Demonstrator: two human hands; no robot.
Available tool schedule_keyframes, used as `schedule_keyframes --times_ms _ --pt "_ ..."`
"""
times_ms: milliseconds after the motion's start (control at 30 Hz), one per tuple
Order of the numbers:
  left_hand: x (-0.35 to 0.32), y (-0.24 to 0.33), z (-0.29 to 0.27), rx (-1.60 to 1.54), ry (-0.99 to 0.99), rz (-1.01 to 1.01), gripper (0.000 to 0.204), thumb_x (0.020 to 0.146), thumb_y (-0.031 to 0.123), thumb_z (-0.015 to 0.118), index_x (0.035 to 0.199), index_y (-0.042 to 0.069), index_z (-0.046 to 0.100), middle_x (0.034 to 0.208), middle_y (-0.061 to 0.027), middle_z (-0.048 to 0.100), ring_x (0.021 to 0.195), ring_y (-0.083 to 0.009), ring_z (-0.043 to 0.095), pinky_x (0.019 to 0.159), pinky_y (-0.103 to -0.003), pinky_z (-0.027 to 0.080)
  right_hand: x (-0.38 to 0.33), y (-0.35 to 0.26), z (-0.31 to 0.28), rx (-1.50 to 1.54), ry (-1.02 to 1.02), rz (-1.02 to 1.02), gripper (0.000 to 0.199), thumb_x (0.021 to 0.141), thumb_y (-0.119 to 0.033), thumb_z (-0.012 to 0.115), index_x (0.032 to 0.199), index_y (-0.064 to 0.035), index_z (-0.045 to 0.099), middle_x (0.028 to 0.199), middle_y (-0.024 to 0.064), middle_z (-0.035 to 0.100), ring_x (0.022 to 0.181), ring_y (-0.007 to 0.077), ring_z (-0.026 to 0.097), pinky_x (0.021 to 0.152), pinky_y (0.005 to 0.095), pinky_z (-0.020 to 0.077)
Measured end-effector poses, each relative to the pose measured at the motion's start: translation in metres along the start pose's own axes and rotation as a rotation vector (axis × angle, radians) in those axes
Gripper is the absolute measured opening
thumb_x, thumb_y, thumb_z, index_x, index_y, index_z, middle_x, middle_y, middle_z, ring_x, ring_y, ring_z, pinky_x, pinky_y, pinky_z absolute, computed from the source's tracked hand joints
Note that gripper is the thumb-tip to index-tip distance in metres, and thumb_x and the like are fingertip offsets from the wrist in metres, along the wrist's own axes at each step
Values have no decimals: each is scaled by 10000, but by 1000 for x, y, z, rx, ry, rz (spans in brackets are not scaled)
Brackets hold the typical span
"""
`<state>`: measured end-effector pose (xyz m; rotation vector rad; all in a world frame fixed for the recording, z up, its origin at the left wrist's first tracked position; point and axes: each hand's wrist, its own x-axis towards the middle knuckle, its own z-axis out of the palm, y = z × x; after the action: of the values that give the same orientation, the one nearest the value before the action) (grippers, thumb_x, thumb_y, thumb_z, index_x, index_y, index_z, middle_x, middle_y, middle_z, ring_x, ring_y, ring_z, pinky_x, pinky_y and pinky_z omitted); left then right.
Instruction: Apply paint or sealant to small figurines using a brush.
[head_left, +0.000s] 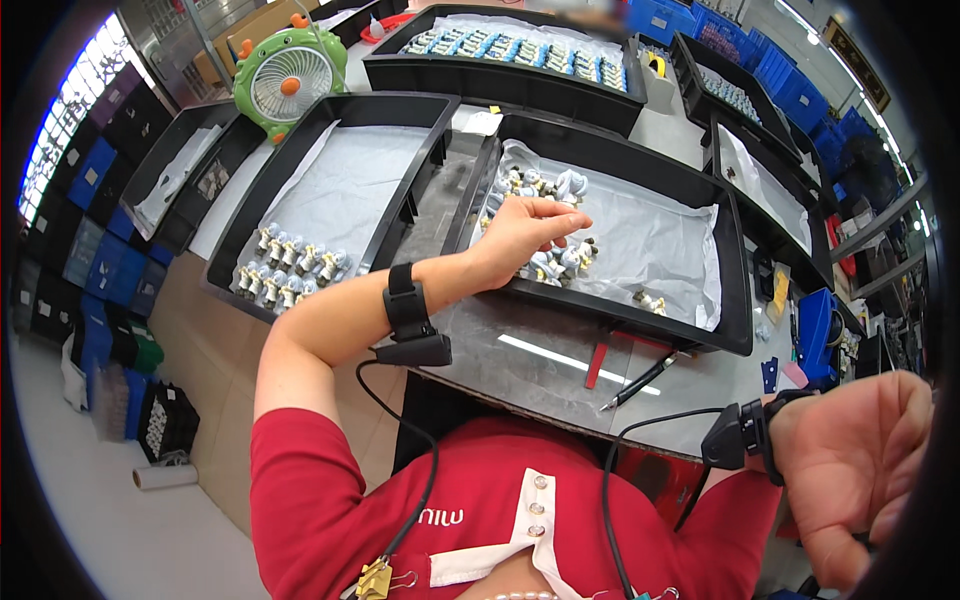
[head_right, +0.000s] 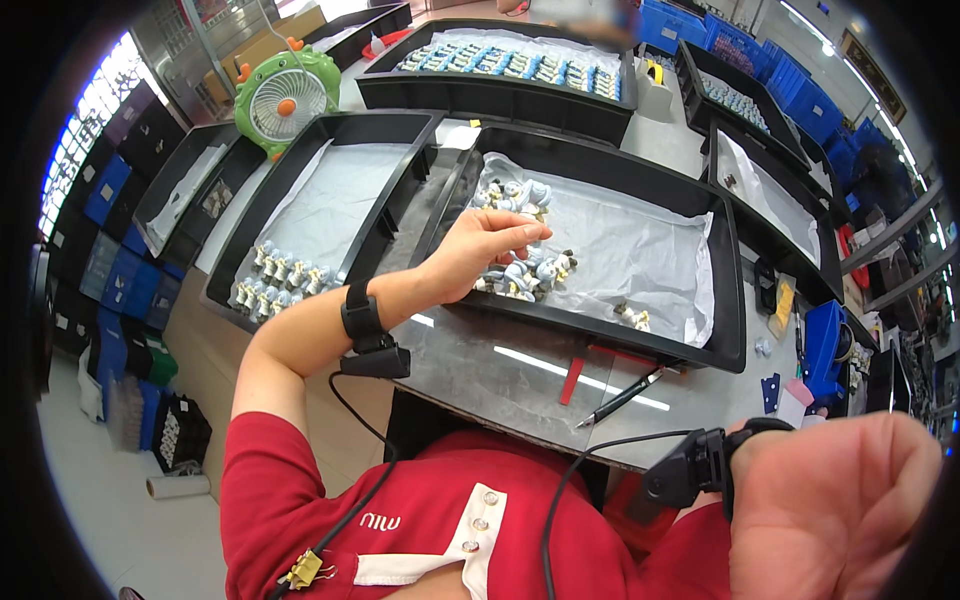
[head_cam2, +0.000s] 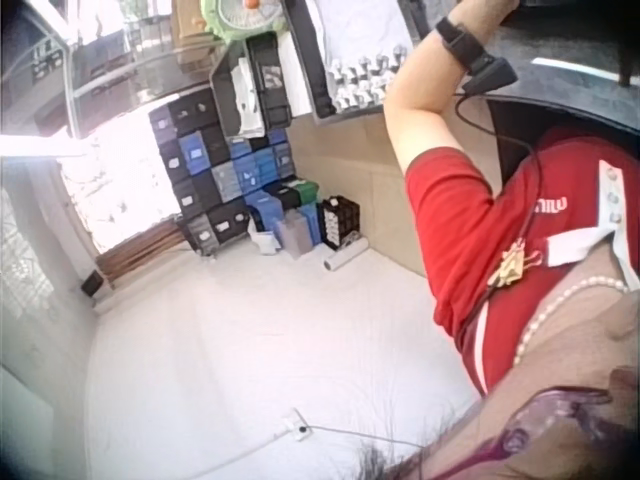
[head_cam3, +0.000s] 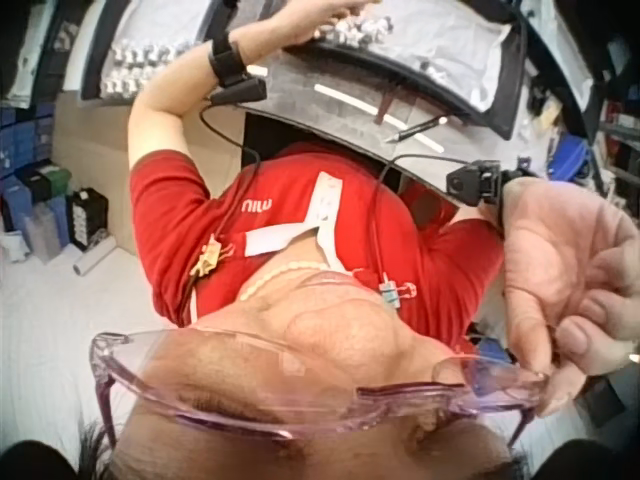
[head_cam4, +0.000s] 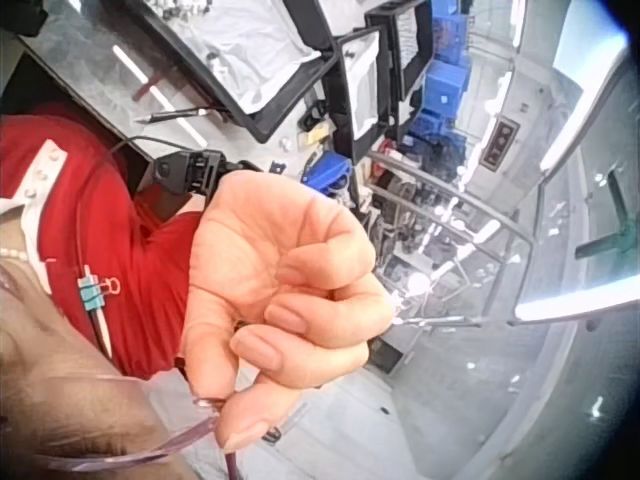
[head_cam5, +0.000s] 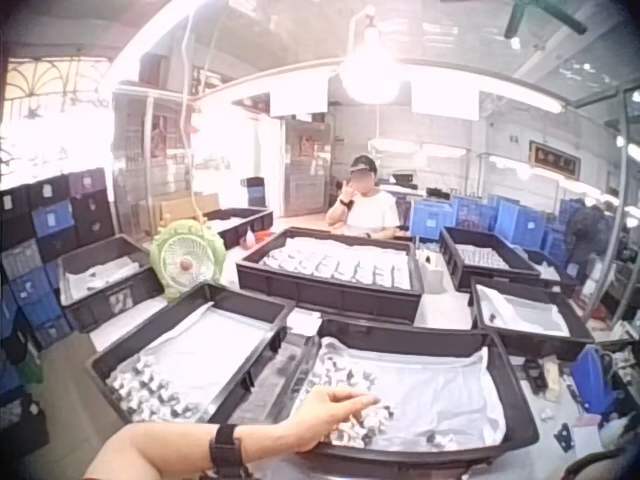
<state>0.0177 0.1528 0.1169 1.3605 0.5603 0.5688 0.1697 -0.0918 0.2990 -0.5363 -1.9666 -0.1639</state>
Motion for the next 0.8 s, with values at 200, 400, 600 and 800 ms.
schedule_keyframes --times_ms 200,400,600,800 --pt "-10 -5 -7 -43 104 72 201 811 202 637 913 33 677 882 -17 619 734 -57 519 646 -202 396 -2 6 6 185 -26 30 296 806 -282 643 1093 -341 604 814 -149 468 758 19 381 581 162 325" --pt "2 -7 9 -100 1 35 214 799 229 649 905 47 686 882 7 577 725 -67 507 646 -217 390 -23 90 17 101 407 48 243 863 -253 533 941 -34 602 750 6 481 671 143 408 607 223 321" --pt "-8 -11 -4 -75 0 61 227 801 247 640 911 54 686 876 16 623 724 -46 500 630 -207 375 -42 165 50 257 66 813 180 851 -70 541 999 5 610 841 11 580 764 65 531 669 204 425" --pt "-7 -18 0 -127 -77 34 239 807 222 639 960 43 678 831 13 510 749 -70 506 686 -217 398 -95 200 98 278 -182 924 318 810 -124 630 1108 -33 567 925 43 578 837 80 544 702 218 450"
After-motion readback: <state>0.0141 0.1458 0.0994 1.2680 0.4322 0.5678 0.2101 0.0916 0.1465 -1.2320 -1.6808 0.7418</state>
